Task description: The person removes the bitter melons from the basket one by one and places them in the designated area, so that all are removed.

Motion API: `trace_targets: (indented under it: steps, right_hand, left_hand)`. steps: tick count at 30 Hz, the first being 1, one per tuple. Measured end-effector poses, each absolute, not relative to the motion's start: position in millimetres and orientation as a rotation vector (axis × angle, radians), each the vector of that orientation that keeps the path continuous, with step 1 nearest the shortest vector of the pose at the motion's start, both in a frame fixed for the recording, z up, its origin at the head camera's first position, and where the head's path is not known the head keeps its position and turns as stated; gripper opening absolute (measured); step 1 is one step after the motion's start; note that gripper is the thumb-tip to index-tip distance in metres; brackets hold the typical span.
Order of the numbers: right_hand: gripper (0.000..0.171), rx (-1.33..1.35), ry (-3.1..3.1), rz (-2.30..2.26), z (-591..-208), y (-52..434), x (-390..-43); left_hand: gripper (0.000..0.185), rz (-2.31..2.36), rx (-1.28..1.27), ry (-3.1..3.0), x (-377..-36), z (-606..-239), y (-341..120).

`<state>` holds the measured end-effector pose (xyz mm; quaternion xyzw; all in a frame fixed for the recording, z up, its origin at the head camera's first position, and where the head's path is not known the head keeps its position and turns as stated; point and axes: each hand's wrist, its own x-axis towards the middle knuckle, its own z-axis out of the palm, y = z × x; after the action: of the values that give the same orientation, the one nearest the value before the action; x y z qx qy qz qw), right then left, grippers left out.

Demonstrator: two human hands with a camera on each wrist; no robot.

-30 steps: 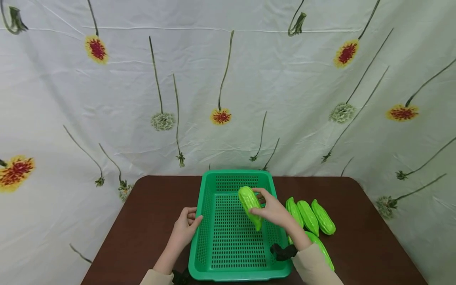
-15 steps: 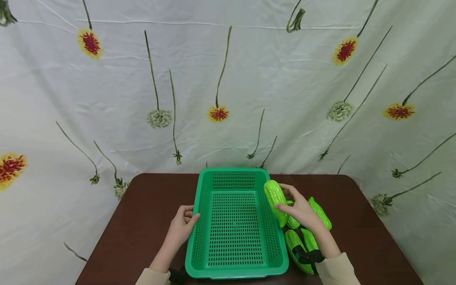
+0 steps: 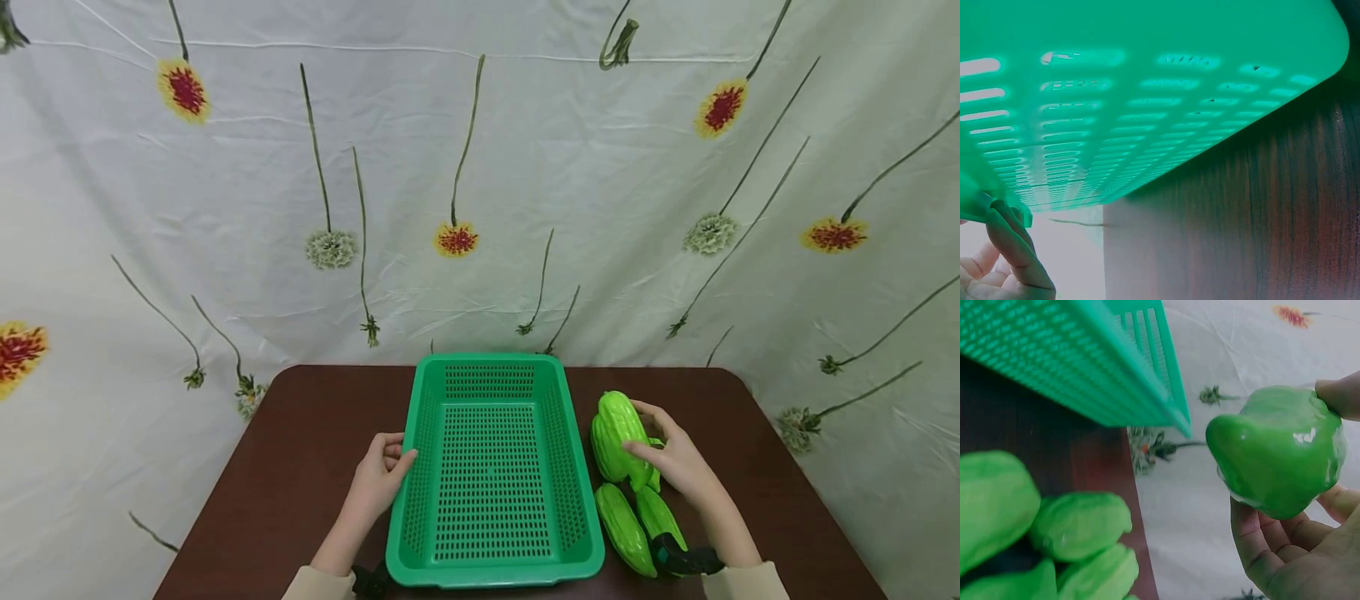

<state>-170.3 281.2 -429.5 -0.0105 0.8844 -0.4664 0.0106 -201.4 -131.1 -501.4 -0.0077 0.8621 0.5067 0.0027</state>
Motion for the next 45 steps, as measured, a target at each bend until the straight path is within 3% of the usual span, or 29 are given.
trace_targets:
  steps: [24,45]
  right_hand:
    - [0.069,0.304,2.686,-1.330,-466,344,-131]
    - [0.073,0.439,2.519,-1.329,-496,374,-116]
  left_hand:
    - [0.039,1.593,-0.036,2.699,-200,-502,-131]
    - [0.040,1.587,-0.023,2.715,-200,-499,-132]
